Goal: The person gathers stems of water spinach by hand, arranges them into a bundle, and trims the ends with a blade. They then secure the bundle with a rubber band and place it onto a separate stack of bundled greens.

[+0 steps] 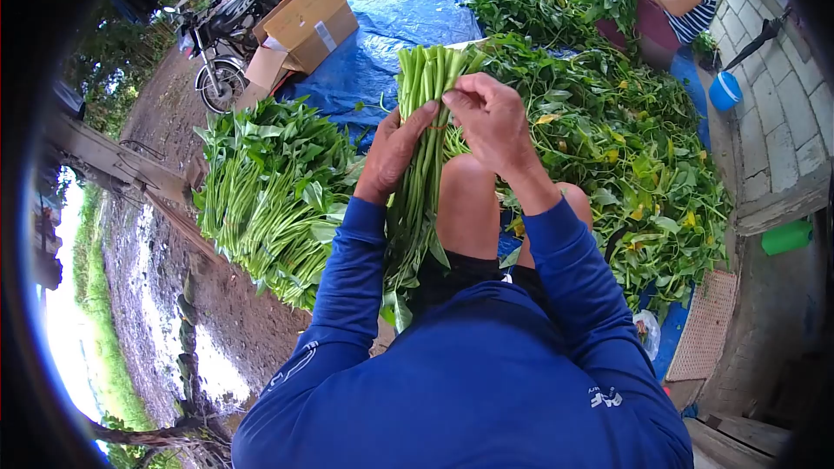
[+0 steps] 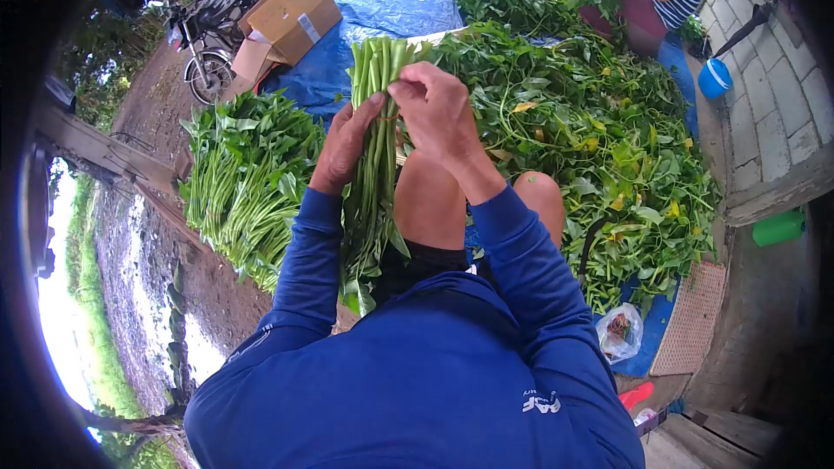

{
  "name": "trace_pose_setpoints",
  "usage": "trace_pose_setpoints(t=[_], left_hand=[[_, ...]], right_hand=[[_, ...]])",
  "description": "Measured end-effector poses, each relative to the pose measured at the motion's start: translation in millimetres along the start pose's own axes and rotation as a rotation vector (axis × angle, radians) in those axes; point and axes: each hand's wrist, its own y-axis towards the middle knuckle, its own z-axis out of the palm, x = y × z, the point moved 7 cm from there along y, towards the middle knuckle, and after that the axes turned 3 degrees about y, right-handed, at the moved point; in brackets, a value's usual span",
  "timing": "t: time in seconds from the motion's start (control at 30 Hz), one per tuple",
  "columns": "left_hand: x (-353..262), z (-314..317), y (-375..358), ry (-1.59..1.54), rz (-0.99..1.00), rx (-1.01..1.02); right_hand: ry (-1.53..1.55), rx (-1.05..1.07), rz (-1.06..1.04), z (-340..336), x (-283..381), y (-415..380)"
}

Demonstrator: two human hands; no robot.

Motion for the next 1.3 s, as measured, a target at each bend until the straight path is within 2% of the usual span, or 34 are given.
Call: trace_pose_setpoints(t=[0.07,0.17,0.27,0.3,0.37,0.4,0.5,0.53,0.67,0.77,0.8,0.9,0.93,1.03,1.07,1.1,1.17,1.23,1.3], left_hand=[[-3.1,3.4,-3.8,0.028,0.055,0.0],[-11.8,12.3,-9.1,0.168,0.175,0.059],[-21.8,11.1,-14.0,0.241,0.164,0.175],[-22.3,4.8,-15.8,0.153,0.111,0.216],[-21.4,-9.5,-22.1,-0.026,0.007,0.298],[-22.1,-12.5,-20.9,-0.042,0.022,0.32],[-21.1,-2.7,-26.7,-0.141,0.013,0.439],[-17.9,4.7,-30.6,-0.187,-0.037,0.455],[1.6,19.6,-29.8,-0.309,-0.117,0.636],[-42.1,11.6,-20.7,0.137,0.141,0.465],[-59.8,14.2,-36.0,-0.086,0.171,0.463],[-62.4,8.3,-27.2,0.246,0.322,0.211],[-65.2,-11.3,-21.1,0.322,0.287,0.201],[-101.8,-79.5,-12.8,0.215,0.365,0.022],[-125.1,-100.9,-13.4,0.283,0.427,-0.014],[-149.9,-118.7,-18.6,0.354,0.48,-0.053],[-184.7,-150.8,-25.4,0.238,0.596,-0.22],[-209.1,-169.2,-22.9,0.108,0.608,-0.174],[-225.4,-202.6,-11.1,0.174,0.64,-0.213]], right_hand=[[0.023,-0.006,-0.168,2.7,-7.1,0.1],[0.322,-0.043,-0.074,3.6,-30.9,5.3],[0.127,-0.234,-0.014,-18.7,-12.7,3.2],[0.252,-0.179,0.078,-25.1,-8.2,3.1],[0.436,0.063,0.185,-21.4,-4.9,7.2],[0.464,0.224,0.213,-11.9,2.8,2.8],[0.538,0.496,0.071,26.6,53.7,-7.1],[0.478,0.524,-0.019,38.7,49.8,3.3],[0.575,0.225,0.081,43.7,41.9,18.0],[0.553,0.145,0.031,42.0,47.7,23.3],[0.515,0.1,0.041,41.1,51.5,27.5],[0.309,0.145,-0.04,54.2,74.3,31.2],[0.244,0.244,-0.108,61.6,77.9,39.7],[0.053,0.2,-0.156,29.4,83.8,52.6],[-0.001,0.195,-0.161,14.0,82.2,57.7],[-0.034,0.209,-0.144,-3.2,73.3,61.3],[0.03,0.223,0.178,-31.4,47.1,51.6],[-0.069,0.228,0.234,-47.3,24.7,40.3],[-0.115,0.246,0.298,-51.8,13.7,24.5]])
